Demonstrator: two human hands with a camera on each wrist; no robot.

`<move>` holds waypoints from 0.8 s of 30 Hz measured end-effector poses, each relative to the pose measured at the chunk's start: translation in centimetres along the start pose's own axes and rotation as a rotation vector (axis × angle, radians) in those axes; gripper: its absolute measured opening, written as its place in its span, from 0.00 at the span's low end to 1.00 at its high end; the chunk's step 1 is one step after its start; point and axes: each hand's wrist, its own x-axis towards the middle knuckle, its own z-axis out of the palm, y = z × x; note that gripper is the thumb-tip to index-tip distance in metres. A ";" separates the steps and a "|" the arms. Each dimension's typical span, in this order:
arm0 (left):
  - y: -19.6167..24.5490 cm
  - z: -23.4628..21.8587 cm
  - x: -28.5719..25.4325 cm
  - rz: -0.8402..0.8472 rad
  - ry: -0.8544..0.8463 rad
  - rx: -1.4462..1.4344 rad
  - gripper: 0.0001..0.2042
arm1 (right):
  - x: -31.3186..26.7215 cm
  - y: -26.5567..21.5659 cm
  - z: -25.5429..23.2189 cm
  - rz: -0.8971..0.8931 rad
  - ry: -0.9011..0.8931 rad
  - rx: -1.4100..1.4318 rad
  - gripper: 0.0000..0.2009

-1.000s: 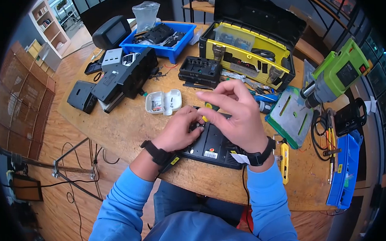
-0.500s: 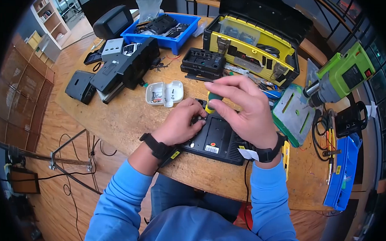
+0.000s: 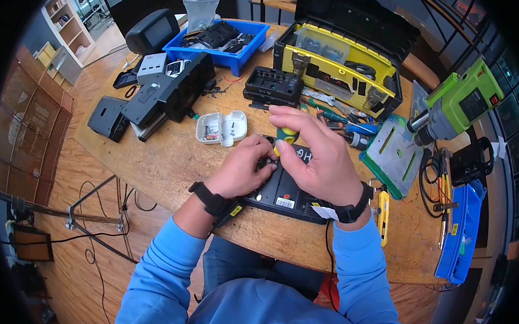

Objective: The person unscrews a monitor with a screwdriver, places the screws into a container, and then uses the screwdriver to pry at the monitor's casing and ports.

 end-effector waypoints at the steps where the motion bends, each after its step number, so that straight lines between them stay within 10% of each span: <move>1: 0.0 0.0 0.0 -0.011 -0.007 -0.014 0.09 | 0.1 -0.2 0.1 -0.002 0.000 0.000 0.18; 24: -0.6 1.6 -0.2 0.040 0.143 -0.014 0.07 | 0.0 -0.9 -1.8 0.066 -0.078 -0.065 0.17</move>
